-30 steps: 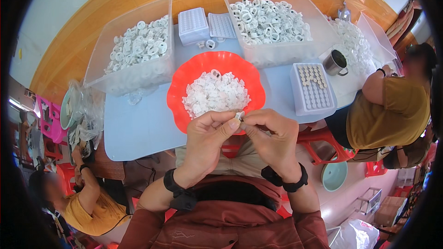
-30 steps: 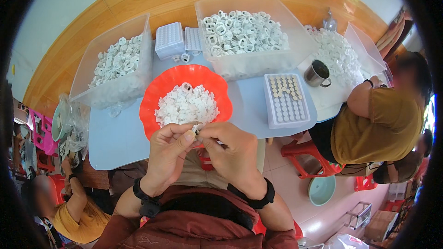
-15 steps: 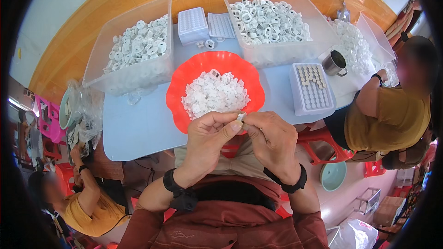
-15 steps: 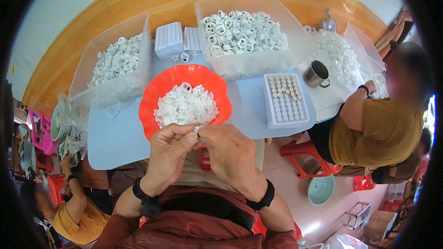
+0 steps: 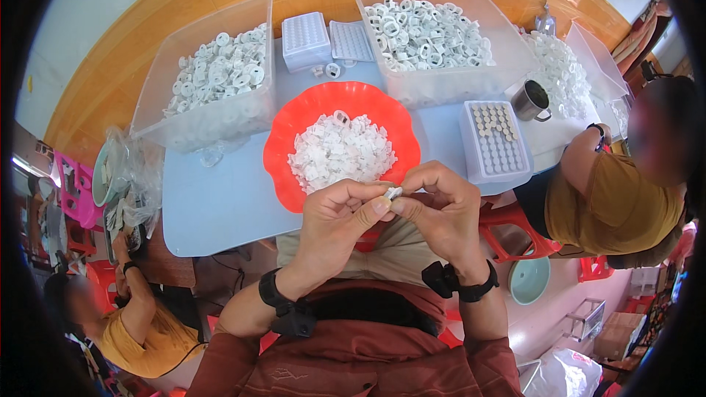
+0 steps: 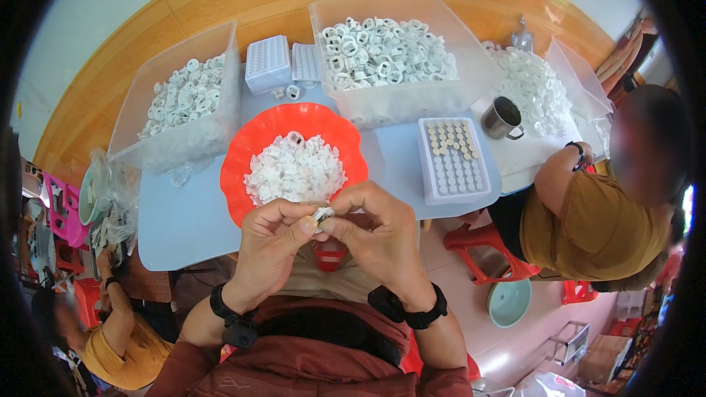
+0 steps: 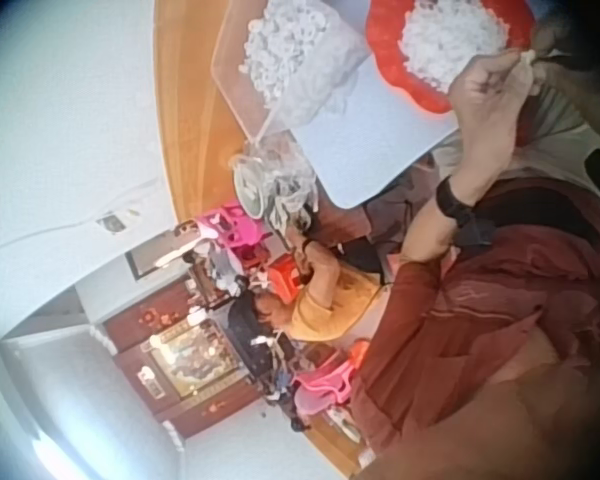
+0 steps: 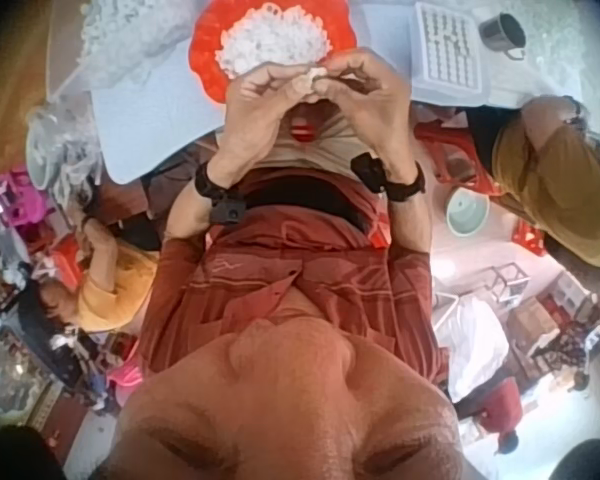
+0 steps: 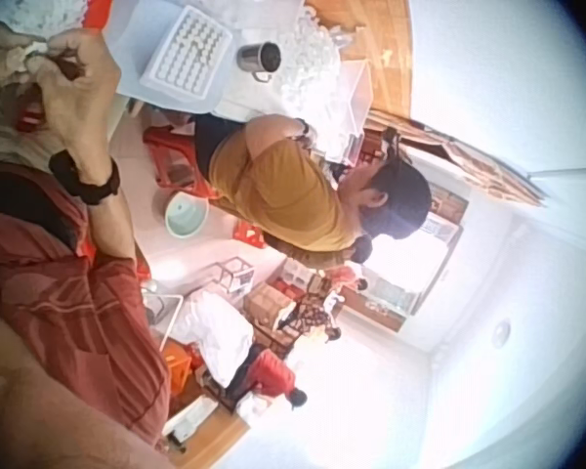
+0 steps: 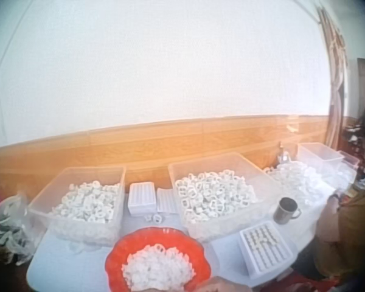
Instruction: Assembling small black circular components into white plastic frames at a workbench.
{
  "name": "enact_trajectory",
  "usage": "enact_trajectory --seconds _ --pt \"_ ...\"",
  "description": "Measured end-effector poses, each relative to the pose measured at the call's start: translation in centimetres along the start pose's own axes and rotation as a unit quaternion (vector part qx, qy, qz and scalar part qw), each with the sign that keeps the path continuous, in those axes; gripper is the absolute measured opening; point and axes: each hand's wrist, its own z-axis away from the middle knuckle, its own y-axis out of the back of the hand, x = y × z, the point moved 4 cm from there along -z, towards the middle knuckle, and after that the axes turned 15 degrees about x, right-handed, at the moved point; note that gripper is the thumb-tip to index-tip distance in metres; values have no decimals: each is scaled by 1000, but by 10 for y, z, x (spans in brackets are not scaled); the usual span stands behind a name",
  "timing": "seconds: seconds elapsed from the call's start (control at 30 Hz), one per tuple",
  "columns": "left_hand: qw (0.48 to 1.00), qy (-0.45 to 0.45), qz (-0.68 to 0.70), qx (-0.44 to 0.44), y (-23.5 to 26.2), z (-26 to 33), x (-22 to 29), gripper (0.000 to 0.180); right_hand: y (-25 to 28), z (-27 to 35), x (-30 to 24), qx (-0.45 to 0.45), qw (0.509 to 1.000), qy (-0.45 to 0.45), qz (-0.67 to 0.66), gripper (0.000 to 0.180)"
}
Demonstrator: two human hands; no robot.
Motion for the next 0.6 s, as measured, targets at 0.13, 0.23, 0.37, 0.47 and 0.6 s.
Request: enact_trajectory --seconds 0.13,0.23,0.37,0.47,0.6 --pt "1000 0 0 -9 -1 0 0 21 0 1 -6 7 996 64 64 17" --pt "1000 3 7 -4 0 0 -1 21 -1 2 -10 21 976 161 145 18" --pt "1000 -5 4 11 0 1 -1 20 -4 7 -14 44 939 258 222 26" --pt "1000 -11 6 12 0 2 -2 21 -7 13 -17 54 911 333 238 28" --pt "999 -16 30 13 -3 4 -3 20 -14 22 -14 92 889 375 247 28"
